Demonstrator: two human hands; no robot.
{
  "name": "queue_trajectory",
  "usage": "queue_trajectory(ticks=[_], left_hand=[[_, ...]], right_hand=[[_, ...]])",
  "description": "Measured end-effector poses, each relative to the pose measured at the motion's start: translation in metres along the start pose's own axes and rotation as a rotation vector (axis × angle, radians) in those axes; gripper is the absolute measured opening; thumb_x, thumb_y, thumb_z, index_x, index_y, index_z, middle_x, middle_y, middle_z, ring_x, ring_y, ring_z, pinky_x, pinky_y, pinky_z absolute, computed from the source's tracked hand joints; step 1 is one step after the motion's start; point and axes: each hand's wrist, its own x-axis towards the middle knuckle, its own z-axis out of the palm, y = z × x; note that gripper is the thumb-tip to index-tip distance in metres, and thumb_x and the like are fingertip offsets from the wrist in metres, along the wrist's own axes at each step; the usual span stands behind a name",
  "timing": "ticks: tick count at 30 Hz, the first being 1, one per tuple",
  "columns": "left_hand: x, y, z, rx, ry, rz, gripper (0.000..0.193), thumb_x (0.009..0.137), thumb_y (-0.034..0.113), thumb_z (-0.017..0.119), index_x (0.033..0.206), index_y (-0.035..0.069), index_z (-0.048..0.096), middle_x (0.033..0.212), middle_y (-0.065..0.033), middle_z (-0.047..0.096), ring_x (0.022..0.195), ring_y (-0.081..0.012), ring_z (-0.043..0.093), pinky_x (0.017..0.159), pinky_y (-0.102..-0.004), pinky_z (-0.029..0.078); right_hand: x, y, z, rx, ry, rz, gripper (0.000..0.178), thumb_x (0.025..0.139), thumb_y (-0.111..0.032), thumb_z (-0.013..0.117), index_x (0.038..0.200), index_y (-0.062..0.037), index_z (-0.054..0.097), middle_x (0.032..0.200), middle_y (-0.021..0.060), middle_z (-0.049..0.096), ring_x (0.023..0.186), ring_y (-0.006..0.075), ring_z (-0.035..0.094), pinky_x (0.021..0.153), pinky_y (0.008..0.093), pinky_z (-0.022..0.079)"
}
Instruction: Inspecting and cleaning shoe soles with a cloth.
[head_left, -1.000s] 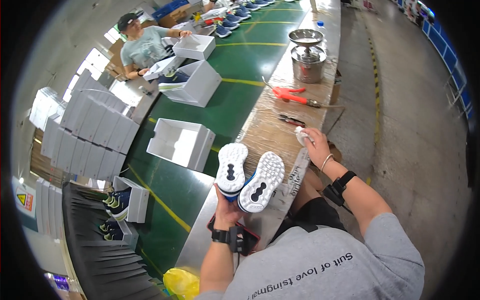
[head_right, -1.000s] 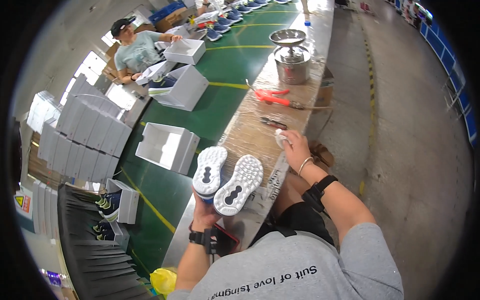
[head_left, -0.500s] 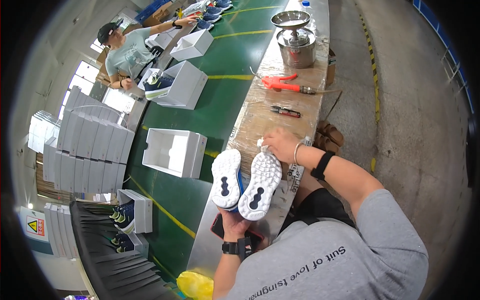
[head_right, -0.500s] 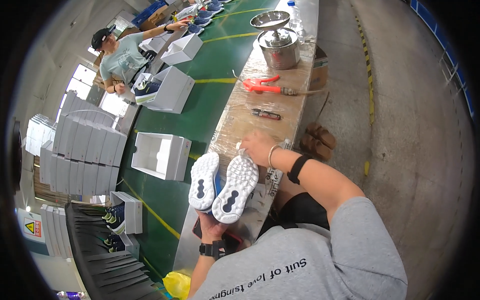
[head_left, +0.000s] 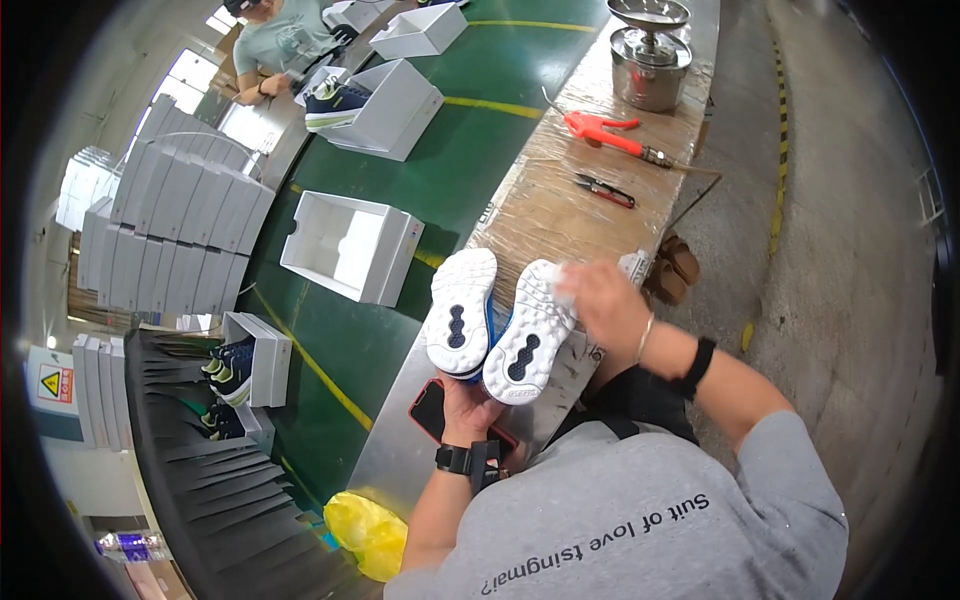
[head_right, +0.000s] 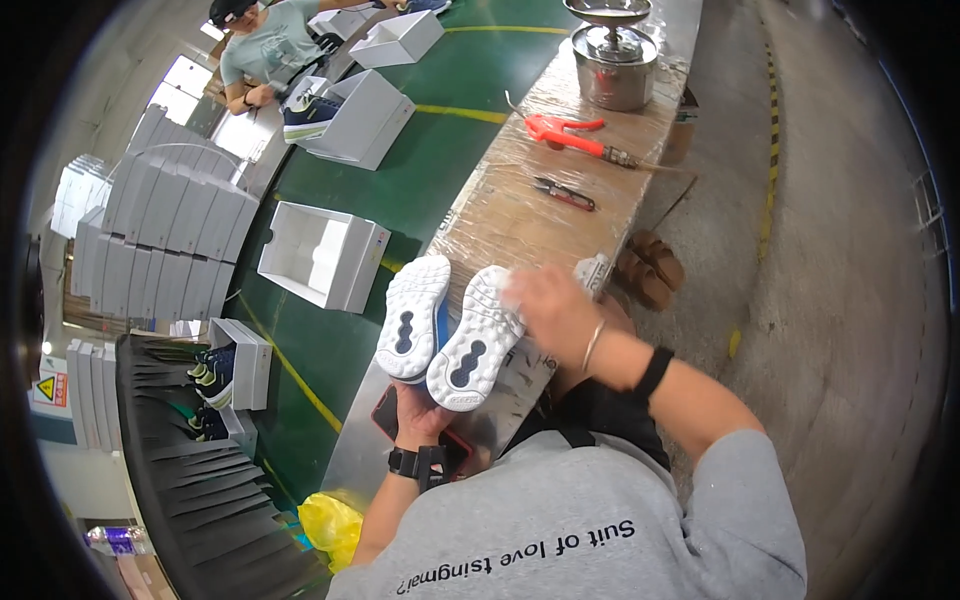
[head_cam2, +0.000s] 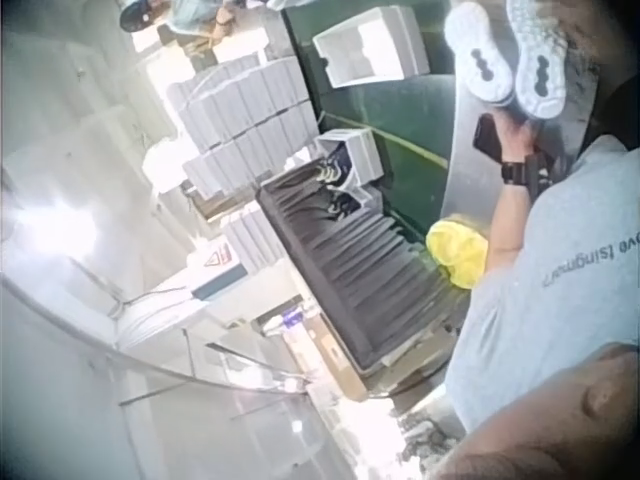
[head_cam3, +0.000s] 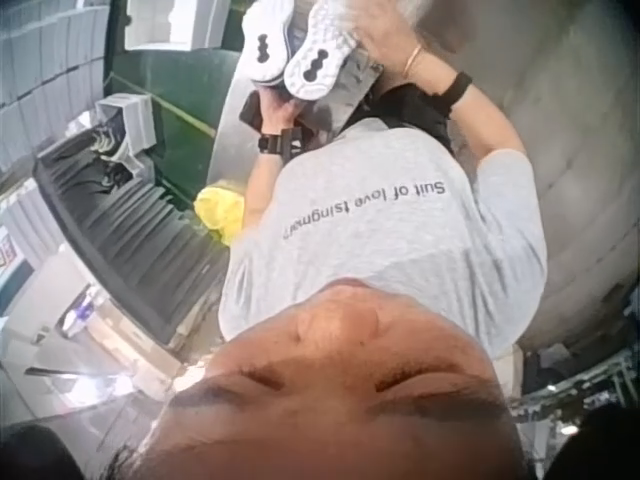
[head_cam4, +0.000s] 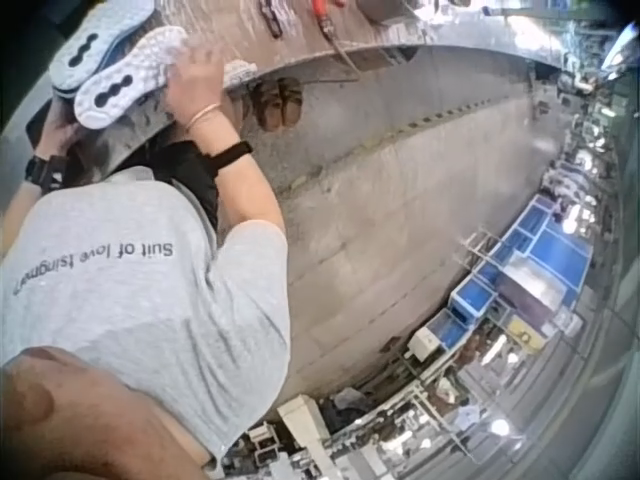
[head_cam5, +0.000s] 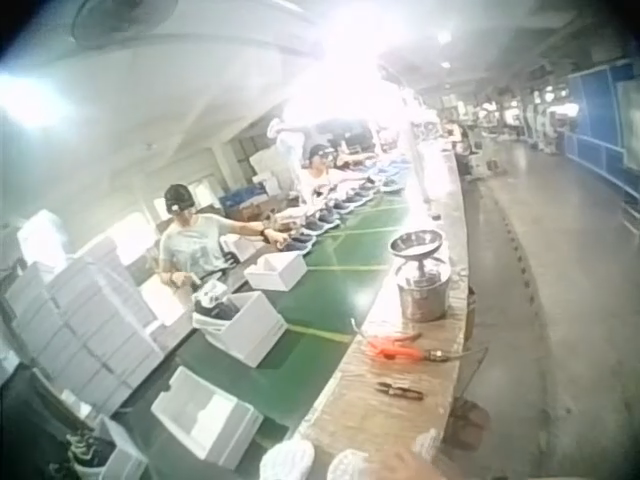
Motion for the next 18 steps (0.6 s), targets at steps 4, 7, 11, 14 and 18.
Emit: queue_trajectory(ticks=[4,7,11,14,18], left_hand=[[0.000,0.004,-0.017,0.018,0.037,0.019,0.071,0.080,0.065,0.048,0.125,0.010,0.049,0.127,-0.0094,0.051,0.117,-0.0282,0.048,0.098,-0.0466,0.039],[-0.002,-0.003,-0.002,0.092,0.051,-0.052,0.075,0.077,0.070,0.046,0.125,0.012,0.050,0.125,-0.0080,0.054,0.115,-0.0274,0.050,0.096,-0.0470,0.040],[-0.001,-0.008,-0.009,0.044,0.006,-0.063,0.071,0.081,0.064,0.045,0.129,0.011,0.045,0.132,-0.0094,0.046,0.120,-0.0279,0.046,0.100,-0.0469,0.038],[-0.019,-0.007,-0.010,0.052,-0.075,-0.090,0.065,0.085,0.059,0.044,0.130,0.013,0.044,0.133,-0.0064,0.046,0.121,-0.0247,0.044,0.099,-0.0449,0.039],[-0.021,-0.004,-0.038,0.008,0.119,-0.072,0.059,0.086,0.051,0.048,0.128,0.009,0.044,0.128,-0.0119,0.049,0.118,-0.0273,0.047,0.099,-0.0464,0.039]], right_hand=[[-0.008,-0.070,0.001,0.177,-0.087,-0.484,0.029,0.080,-0.008,0.049,0.105,-0.0170,0.059,0.120,0.0060,0.053,0.101,0.0230,0.052,0.086,0.0365,0.042],[0.004,-0.028,0.011,0.127,-0.029,-0.286,0.029,0.078,-0.007,0.052,0.104,-0.0163,0.059,0.118,0.0047,0.055,0.098,0.0235,0.052,0.085,0.0372,0.043],[0.029,0.031,0.016,0.026,-0.056,0.095,0.033,0.067,-0.002,0.059,0.098,-0.0132,0.061,0.112,0.0070,0.057,0.095,0.0289,0.053,0.085,0.0395,0.042],[0.057,-0.034,0.006,0.170,-0.090,-0.354,0.029,0.069,-0.004,0.058,0.097,-0.0114,0.061,0.109,0.0057,0.060,0.099,0.0282,0.055,0.082,0.0402,0.044],[0.060,-0.074,0.025,0.247,-0.389,-0.572,0.036,0.068,-0.007,0.059,0.102,-0.0170,0.061,0.118,0.0024,0.054,0.103,0.0245,0.052,0.086,0.0375,0.043]])
